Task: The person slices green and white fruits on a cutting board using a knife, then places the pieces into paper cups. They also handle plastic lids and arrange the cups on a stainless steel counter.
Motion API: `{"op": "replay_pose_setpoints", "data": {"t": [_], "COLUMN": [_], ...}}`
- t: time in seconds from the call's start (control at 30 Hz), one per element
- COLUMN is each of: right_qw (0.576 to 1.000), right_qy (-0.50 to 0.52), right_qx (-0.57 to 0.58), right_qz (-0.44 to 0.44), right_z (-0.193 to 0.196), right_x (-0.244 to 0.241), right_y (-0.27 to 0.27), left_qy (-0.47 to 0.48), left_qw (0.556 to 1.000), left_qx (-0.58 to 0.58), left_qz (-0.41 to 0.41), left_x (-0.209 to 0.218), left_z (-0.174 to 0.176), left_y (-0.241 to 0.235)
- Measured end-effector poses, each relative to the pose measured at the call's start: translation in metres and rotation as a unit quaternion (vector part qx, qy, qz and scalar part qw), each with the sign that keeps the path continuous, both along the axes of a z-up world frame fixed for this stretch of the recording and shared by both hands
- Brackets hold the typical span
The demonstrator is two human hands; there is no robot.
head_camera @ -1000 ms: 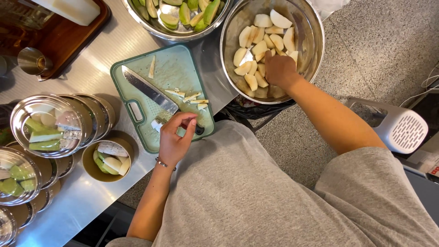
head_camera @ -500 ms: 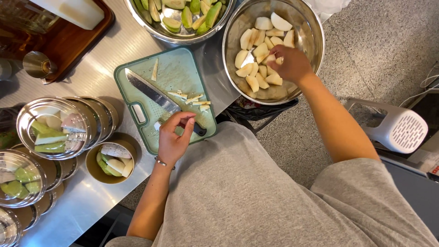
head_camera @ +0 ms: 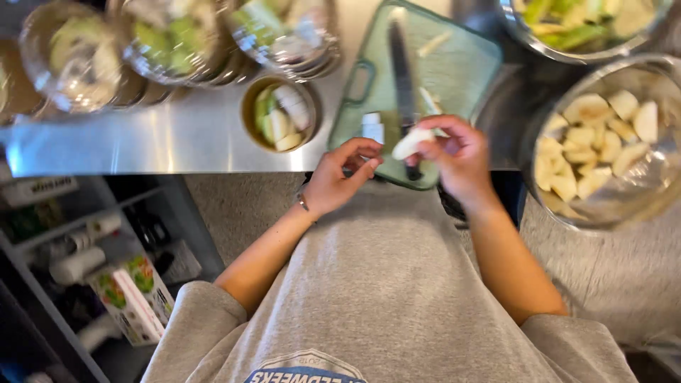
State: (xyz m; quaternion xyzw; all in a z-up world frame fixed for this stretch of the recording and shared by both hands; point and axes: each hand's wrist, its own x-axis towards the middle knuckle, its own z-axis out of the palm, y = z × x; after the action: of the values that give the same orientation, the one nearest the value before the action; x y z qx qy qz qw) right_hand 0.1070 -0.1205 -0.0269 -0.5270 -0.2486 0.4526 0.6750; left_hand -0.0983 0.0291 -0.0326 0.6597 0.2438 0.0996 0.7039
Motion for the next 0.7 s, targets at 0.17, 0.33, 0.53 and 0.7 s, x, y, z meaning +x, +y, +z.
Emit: {"op": "replay_pose_setpoints", "data": {"t": [0.17, 0.33, 0.53, 0.7], "right_qw": [0.992, 0.895, 0.776, 0.804], "right_qy": [-0.029, -0.401, -0.601, -0.568], "right_qx": [0.022, 0.002, 0.006, -0.03], "right_qz": [0.121, 0.196, 0.189, 0.172], "right_z": [-0.019, -0.019, -0.026, -0.033], "right_x": [-0.069, -0.096, -0.106, -0.104], "right_y": [0.074, 0.127, 0.159, 0.151], "left_qy": [0.02, 0.092, 0.133, 0.101], "left_qw": [0.99, 0.961, 0.934, 0.949], "left_qx": [-0.015, 0.185, 0.307, 0.281], "left_qz": [0.138, 0.183, 0.126, 0.103], "left_x": [-0.052, -0.096, -0.102, -0.096], "left_z": [0.002, -0.011, -0.016, -0.012], "left_y": [0.015, 0.053, 0.082, 0.091]}}
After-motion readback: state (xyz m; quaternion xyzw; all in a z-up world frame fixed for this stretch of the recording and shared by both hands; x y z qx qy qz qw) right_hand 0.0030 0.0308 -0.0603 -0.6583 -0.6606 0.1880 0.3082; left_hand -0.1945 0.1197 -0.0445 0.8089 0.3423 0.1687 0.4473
